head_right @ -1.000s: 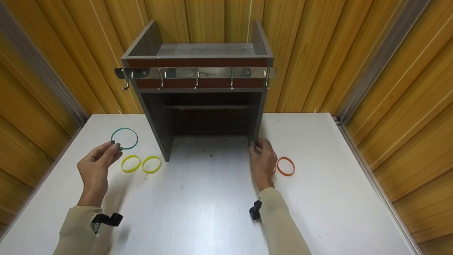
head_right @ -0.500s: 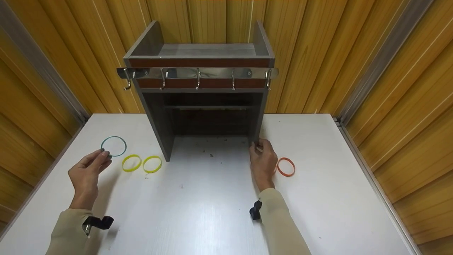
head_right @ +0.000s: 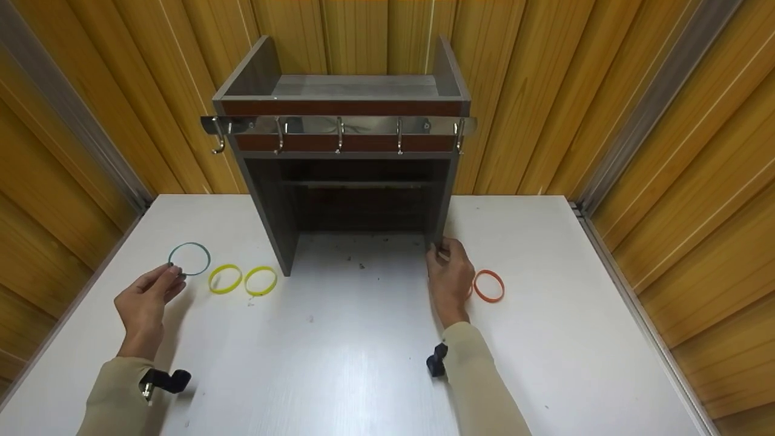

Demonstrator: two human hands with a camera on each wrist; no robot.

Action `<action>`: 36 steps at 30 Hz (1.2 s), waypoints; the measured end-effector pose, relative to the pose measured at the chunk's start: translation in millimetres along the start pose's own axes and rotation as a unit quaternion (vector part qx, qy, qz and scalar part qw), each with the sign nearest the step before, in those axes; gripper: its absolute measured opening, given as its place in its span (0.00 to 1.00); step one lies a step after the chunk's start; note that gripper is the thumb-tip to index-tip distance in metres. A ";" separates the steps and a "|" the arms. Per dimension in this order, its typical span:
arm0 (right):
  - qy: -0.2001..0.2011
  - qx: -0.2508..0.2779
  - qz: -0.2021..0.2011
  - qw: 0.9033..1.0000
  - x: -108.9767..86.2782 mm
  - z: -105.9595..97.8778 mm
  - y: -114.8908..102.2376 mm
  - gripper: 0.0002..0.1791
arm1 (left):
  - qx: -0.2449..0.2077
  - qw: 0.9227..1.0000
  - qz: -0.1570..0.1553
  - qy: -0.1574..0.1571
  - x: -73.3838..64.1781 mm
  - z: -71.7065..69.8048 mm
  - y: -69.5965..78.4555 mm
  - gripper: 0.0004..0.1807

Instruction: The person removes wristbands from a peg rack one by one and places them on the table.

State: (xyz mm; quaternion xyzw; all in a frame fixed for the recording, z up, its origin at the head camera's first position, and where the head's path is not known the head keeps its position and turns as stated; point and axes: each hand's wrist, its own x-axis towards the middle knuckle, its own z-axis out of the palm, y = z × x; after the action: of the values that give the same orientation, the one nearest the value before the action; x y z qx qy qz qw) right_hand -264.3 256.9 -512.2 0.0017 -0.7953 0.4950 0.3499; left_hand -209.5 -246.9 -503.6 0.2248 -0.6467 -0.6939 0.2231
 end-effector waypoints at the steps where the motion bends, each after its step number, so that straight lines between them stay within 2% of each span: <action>1: 0.000 -0.001 0.000 1.000 -0.1 0.0 0.2 0.09 | 0.003 1.000 -0.003 0.003 1.0 -1.4 -1.4 0.20; 6: 0.001 0.000 -0.002 1.000 -0.1 0.2 0.5 0.08 | 0.020 1.000 -0.015 0.018 5.3 -8.3 -9.2 0.19; 15: 0.003 0.009 -0.003 1.000 0.6 1.2 0.1 0.09 | 0.022 0.994 -0.097 0.035 8.9 -15.0 -18.4 0.21; 19: 0.005 0.007 -0.003 1.000 0.3 1.3 0.4 0.09 | 0.013 0.993 -0.115 0.033 9.6 -15.0 -20.1 0.22; 24: 0.013 0.002 -0.008 1.000 0.0 1.3 0.2 0.08 | 0.012 0.993 -0.114 0.026 9.2 -16.2 -23.6 0.21; 36: 0.004 -0.005 0.004 1.000 -0.7 0.4 -0.6 0.08 | 0.076 0.994 -0.083 -0.005 8.1 -19.8 -28.6 0.21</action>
State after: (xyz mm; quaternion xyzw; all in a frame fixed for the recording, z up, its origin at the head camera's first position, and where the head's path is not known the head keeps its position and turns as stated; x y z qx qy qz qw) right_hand -263.8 256.1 -512.3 -0.0057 -0.7965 0.4923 0.3509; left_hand -204.7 -265.7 -533.6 0.2905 -0.6780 -0.6598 0.1439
